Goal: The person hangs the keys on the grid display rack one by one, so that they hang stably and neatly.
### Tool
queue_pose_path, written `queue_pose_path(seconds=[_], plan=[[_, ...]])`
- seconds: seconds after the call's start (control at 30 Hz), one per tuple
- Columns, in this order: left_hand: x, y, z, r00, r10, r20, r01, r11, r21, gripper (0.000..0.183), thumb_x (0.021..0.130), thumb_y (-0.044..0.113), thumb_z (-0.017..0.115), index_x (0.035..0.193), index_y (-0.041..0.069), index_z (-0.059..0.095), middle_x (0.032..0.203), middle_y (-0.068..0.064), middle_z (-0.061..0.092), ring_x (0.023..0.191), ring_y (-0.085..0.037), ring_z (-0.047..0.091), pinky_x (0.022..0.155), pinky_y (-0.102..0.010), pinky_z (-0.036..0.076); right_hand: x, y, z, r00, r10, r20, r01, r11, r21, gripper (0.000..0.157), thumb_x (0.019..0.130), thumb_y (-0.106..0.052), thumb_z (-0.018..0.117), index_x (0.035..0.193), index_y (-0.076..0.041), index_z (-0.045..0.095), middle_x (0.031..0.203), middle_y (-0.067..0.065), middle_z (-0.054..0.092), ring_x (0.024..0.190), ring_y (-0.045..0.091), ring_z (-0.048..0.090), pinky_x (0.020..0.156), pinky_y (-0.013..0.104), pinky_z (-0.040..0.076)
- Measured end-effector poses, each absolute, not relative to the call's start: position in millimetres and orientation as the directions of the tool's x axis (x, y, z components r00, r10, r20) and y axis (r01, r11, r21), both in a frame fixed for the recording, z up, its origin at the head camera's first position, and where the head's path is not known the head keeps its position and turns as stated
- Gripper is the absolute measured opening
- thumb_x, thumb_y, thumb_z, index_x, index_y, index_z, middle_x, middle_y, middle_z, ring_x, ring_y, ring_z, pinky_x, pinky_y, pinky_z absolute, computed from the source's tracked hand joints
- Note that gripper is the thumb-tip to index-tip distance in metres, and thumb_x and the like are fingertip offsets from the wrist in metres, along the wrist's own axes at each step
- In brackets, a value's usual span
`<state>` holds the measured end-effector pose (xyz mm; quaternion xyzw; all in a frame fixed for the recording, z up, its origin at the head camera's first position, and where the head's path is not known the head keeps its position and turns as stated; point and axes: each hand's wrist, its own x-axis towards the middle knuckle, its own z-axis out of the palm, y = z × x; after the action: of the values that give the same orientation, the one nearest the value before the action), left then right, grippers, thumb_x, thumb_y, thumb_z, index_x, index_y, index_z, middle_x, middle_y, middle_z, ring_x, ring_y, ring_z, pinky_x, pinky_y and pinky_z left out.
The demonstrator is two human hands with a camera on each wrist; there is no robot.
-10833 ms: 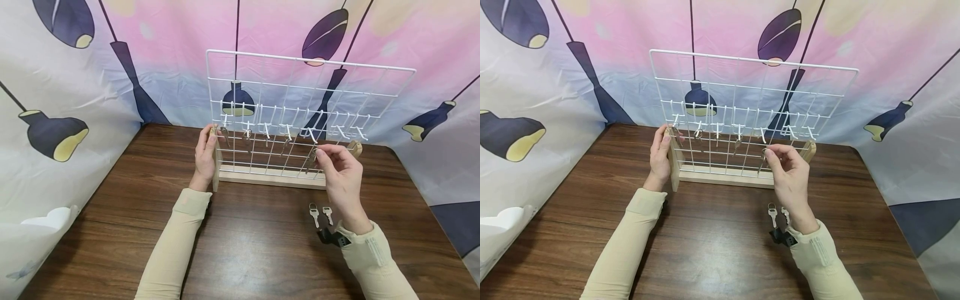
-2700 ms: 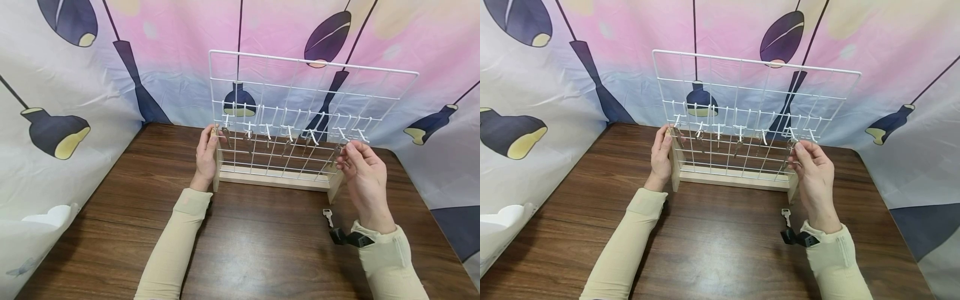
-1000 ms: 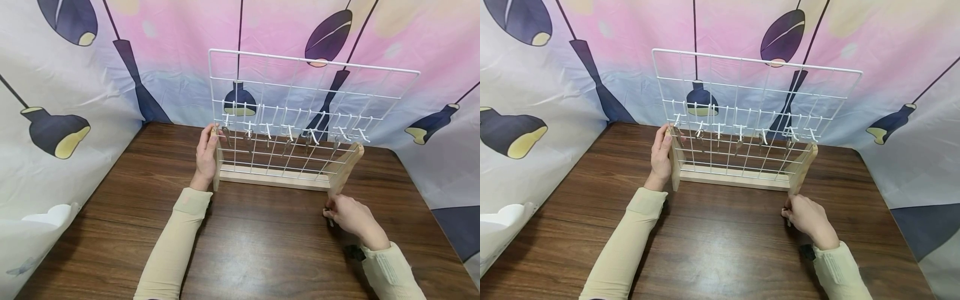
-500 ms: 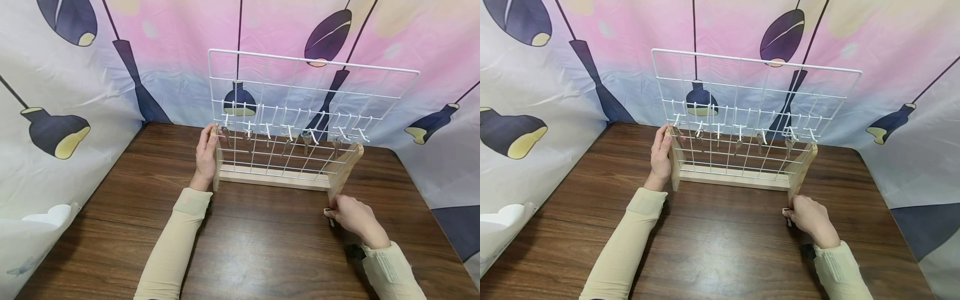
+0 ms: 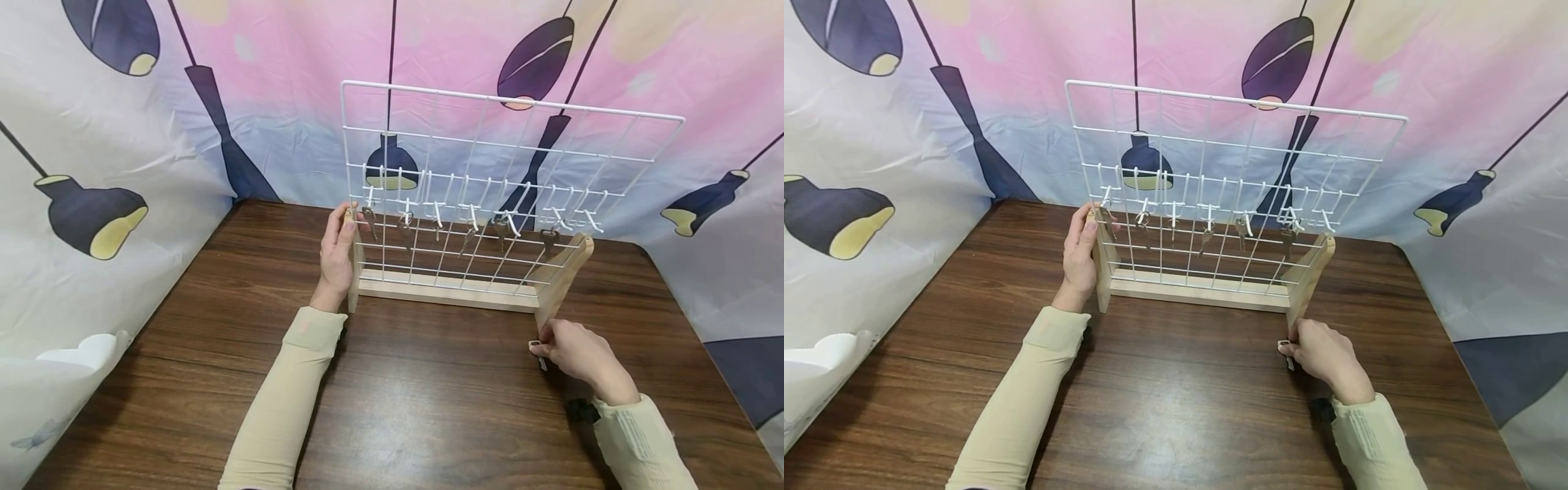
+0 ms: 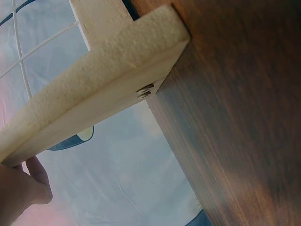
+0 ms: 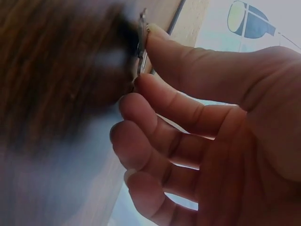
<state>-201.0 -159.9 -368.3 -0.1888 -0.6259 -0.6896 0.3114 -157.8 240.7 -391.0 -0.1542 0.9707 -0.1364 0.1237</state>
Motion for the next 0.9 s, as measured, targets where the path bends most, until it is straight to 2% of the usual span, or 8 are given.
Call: queue_pose_path(seconds=[0.07,0.27,0.43,0.6,0.73,0.9], plan=[[-200.6,-159.8,-368.2,-0.735,-0.194,0.650,0.666,-0.025,0.745,0.040,0.103,0.015,0.035,0.133,-0.012,0.039,0.106,-0.001,0.055,0.095,-0.026,0.057,0.093,-0.036,0.043,-158.2,240.7,-390.6,-0.921,-0.337,-0.198,-0.267,0.912,-0.311,0.019,0.087,-0.029,0.073,0.086,-0.012,0.064,0.072,-0.004,0.057,0.061,0.014,0.048,0.052,0.033,0.037],[-199.8,-159.5,-367.5,-0.731,-0.190,0.655,0.670,-0.021,0.742,0.037,0.104,0.015,0.035,0.133,-0.006,0.044,0.107,-0.003,0.055,0.096,-0.050,0.048,0.094,-0.036,0.043,-159.4,241.4,-390.5,-0.913,-0.358,-0.194,-0.282,0.899,-0.335,0.021,0.088,-0.029,0.072,0.089,-0.010,0.063,0.076,-0.004,0.060,0.063,0.013,0.050,0.054,0.035,0.039],[-200.0,-159.2,-367.7,-0.732,-0.192,0.654,0.671,-0.041,0.740,0.034,0.104,0.015,0.035,0.133,0.000,0.047,0.107,-0.003,0.055,0.096,-0.054,0.046,0.093,-0.037,0.044,-160.4,242.4,-391.3,-0.911,-0.365,-0.190,-0.281,0.889,-0.362,0.020,0.087,-0.027,0.073,0.087,-0.010,0.062,0.078,-0.004,0.061,0.065,0.012,0.051,0.056,0.035,0.040],[-200.5,-158.8,-367.7,-0.729,-0.193,0.657,0.677,-0.060,0.734,0.035,0.103,0.013,0.035,0.132,-0.004,0.045,0.106,-0.003,0.055,0.096,-0.058,0.044,0.093,-0.036,0.044,-160.5,243.7,-391.0,-0.914,-0.363,-0.181,-0.276,0.884,-0.376,0.020,0.086,-0.027,0.074,0.086,-0.012,0.062,0.077,-0.003,0.060,0.065,0.013,0.051,0.056,0.034,0.040],[-200.7,-158.9,-367.5,-0.730,-0.192,0.656,0.674,-0.044,0.737,0.037,0.104,0.013,0.035,0.132,-0.010,0.041,0.106,-0.003,0.055,0.095,-0.054,0.046,0.093,-0.036,0.044,-160.4,244.7,-391.0,-0.917,-0.364,-0.161,-0.280,0.877,-0.390,0.020,0.084,-0.027,0.076,0.084,-0.013,0.061,0.076,-0.004,0.059,0.064,0.013,0.050,0.056,0.034,0.039],[-200.6,-159.7,-367.9,-0.731,-0.189,0.656,0.672,-0.031,0.740,0.039,0.104,0.012,0.034,0.132,-0.014,0.038,0.106,-0.003,0.055,0.094,-0.030,0.056,0.092,-0.035,0.043,-159.6,244.5,-390.4,-0.910,-0.388,-0.146,-0.290,0.848,-0.445,0.020,0.084,-0.022,0.077,0.082,-0.012,0.060,0.074,-0.004,0.059,0.064,0.012,0.052,0.057,0.032,0.041]])
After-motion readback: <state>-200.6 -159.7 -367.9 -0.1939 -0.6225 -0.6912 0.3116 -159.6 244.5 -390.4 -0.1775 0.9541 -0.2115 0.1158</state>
